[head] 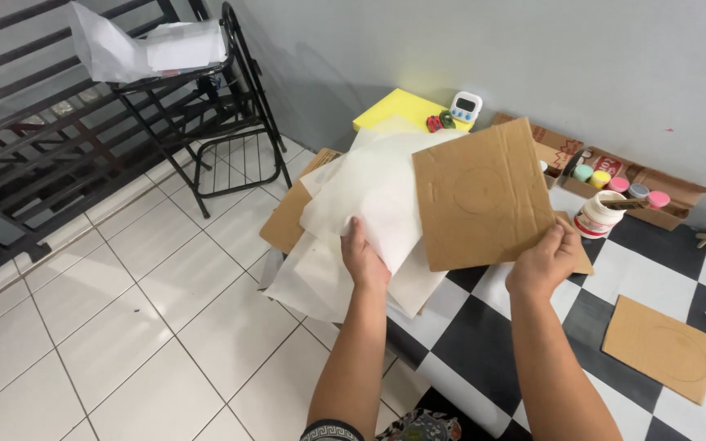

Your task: Measuring and organizing cardboard pieces on a table using a ruler.

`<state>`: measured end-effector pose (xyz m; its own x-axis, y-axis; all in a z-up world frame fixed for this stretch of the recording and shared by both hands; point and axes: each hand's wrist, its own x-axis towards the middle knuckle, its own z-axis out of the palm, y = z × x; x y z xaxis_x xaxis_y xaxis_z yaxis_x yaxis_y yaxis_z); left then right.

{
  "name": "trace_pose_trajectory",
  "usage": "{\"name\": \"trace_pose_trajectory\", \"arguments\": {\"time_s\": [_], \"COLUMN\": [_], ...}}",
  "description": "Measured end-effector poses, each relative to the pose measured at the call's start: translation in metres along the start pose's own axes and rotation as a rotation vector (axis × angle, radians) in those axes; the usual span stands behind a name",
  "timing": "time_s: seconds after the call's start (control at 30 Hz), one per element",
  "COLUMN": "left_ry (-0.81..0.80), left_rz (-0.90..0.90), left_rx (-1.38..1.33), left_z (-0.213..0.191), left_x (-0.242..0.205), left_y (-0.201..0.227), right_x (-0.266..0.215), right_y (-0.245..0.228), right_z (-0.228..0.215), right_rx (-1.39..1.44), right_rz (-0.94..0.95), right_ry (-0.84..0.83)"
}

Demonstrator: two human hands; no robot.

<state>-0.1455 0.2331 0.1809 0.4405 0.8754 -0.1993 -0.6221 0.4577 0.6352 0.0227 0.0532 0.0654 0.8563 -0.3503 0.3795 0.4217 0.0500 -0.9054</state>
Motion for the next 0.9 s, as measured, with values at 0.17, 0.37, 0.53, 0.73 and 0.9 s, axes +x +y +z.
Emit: {"name": "trace_pose_trajectory", "arguments": {"time_s": [0.17, 0.37, 0.53, 0.73, 0.9], "left_ry": [-0.102, -0.467, -1.314, -1.61, -1.469], "left_rz": [0.009, 0.023, 0.203, 0.166, 0.312], "left_rx": [-0.021, 0.362, 1.211, 1.448, 1.3], "left_z": [0.007, -0.04, -0.049, -0.048, -0.04], "left_x": [-0.009, 0.023, -0.009, -0.05, -0.05], "left_y": [-0.004, -0.123, -0.172, -0.17, -0.175], "right_x": [-0.007, -0.026, 0.004, 0.028, 0.062], "right_y": [0.01, 0.036, 0.095, -0.086, -0.03], "right_z": [-0.024, -0.023, -0.062, -0.086, -0.147], "right_rx": [0.028, -0.088, -0.101, -0.503, -0.385], "right_rz": [-0.045, 0.418, 0.321, 0.632, 0.606], "right_ry": [0.108, -0.186, -0.271, -0.333, -0.389]}}
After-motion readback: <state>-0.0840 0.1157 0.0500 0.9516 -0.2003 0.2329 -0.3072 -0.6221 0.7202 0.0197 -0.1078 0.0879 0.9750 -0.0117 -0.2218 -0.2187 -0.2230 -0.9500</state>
